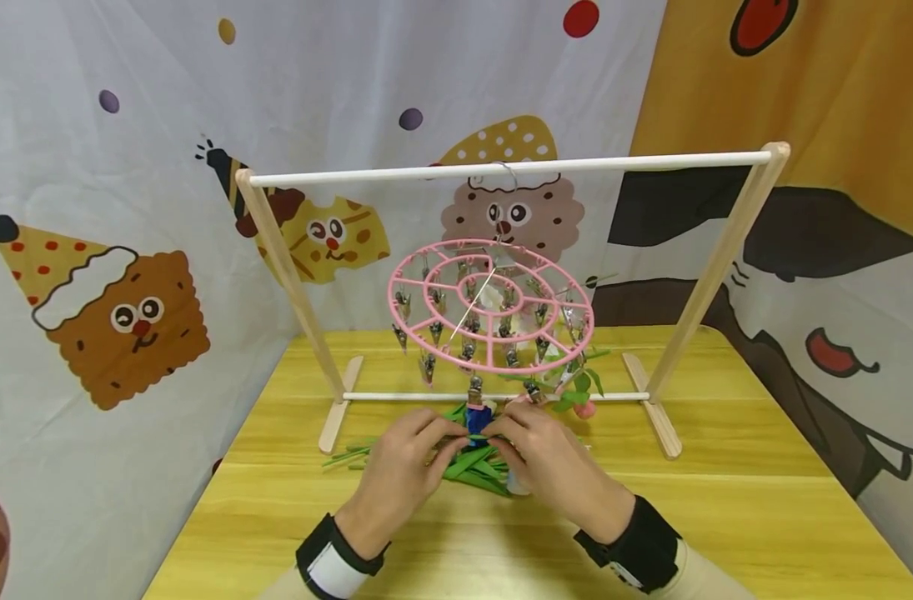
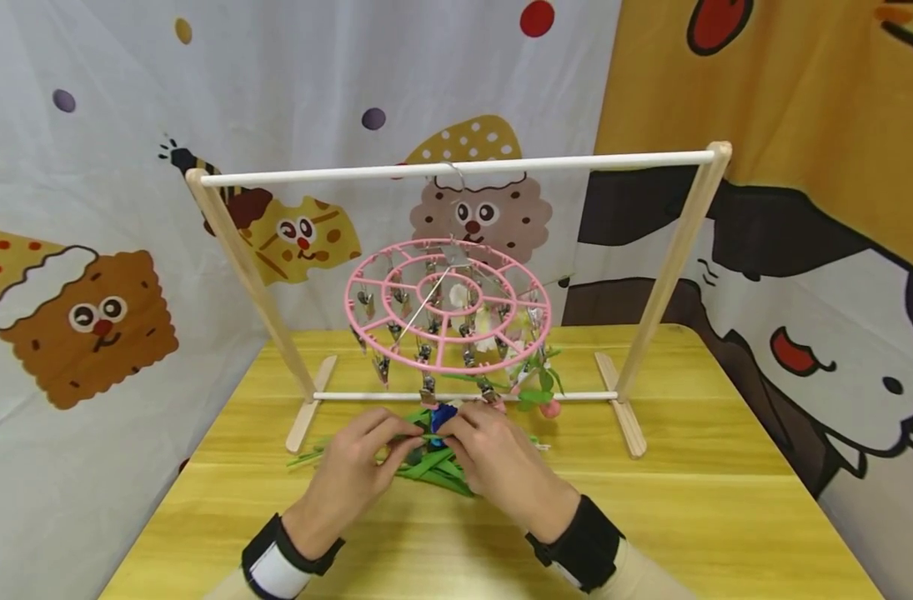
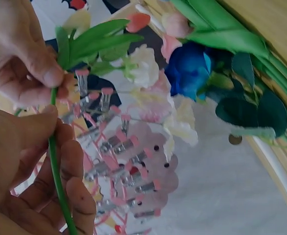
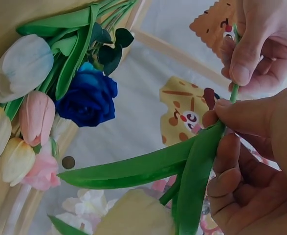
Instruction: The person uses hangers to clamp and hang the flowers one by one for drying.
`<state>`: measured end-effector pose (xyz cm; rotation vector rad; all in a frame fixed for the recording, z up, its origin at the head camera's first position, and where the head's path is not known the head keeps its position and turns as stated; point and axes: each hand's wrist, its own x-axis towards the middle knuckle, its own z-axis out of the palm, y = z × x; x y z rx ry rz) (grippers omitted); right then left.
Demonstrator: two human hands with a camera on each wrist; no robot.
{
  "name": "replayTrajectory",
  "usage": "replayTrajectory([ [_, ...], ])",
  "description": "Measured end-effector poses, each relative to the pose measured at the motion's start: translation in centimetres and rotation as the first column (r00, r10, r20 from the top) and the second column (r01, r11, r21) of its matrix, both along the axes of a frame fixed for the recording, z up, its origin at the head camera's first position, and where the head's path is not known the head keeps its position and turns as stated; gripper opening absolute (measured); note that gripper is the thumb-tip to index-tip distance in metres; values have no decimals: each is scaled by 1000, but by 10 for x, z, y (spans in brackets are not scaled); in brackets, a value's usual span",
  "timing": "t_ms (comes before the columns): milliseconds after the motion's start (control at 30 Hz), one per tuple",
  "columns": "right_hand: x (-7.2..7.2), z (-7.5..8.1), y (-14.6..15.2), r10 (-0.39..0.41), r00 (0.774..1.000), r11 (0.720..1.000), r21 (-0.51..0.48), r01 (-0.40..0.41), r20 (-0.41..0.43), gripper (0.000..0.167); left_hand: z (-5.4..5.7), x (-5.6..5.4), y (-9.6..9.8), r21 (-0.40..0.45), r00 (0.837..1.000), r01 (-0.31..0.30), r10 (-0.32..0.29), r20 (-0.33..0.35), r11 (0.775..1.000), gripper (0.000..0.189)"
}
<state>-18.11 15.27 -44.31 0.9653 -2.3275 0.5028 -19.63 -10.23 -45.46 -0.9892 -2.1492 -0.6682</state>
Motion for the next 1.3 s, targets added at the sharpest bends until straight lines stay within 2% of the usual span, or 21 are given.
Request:
replayTrajectory([
  [133,0,0,3,-28,999,1000,-8,28,16,24,1,-4,-13,43,999,-40,41,-11,998,30],
  [233,-1,2,6,-42,999,999,-24,42,31,22,0,-8,-26,110,998,-66,64,21,992,38],
  [300,-2,2,7,-43,998,998,-34,45,39,21,-3,-10,-33,171,994,-79,65,83,982,42],
  [367,-3,3,8,-41,998,998,-43,43,43,20,-7,-11,-39,247,982,-88,42,185,965,45],
  [433,-3,3,9,-38,998,998,-49,40,45,20,-11,-12,-43,318,956,-106,8,294,942,46],
  [533,-3,2,9,-39,998,997,-59,42,52,20,-15,-12,-41,415,895,-115,-87,437,902,43],
  [633,-2,2,8,-40,997,997,-66,44,68,21,-18,-11,-35,491,834,-79,-212,509,868,37],
  [700,-1,1,7,-38,996,997,-70,43,78,22,-20,-11,-28,533,796,-35,-299,526,845,33],
  [767,-1,1,6,-35,996,996,-74,41,81,22,-20,-10,-21,568,769,11,-370,521,823,29],
  [867,-1,1,4,-30,997,996,-79,36,76,22,-18,-10,-10,607,749,58,-437,499,792,25],
  [1100,-1,2,3,-22,997,996,-84,28,68,23,-16,-6,1,675,732,108,-518,443,730,12],
  [1200,0,2,5,-16,998,995,-94,22,63,25,-15,-5,4,688,722,135,-546,424,713,12],
  [1300,2,3,7,3,999,992,-123,3,50,30,-14,-5,5,695,725,150,-557,406,703,12],
])
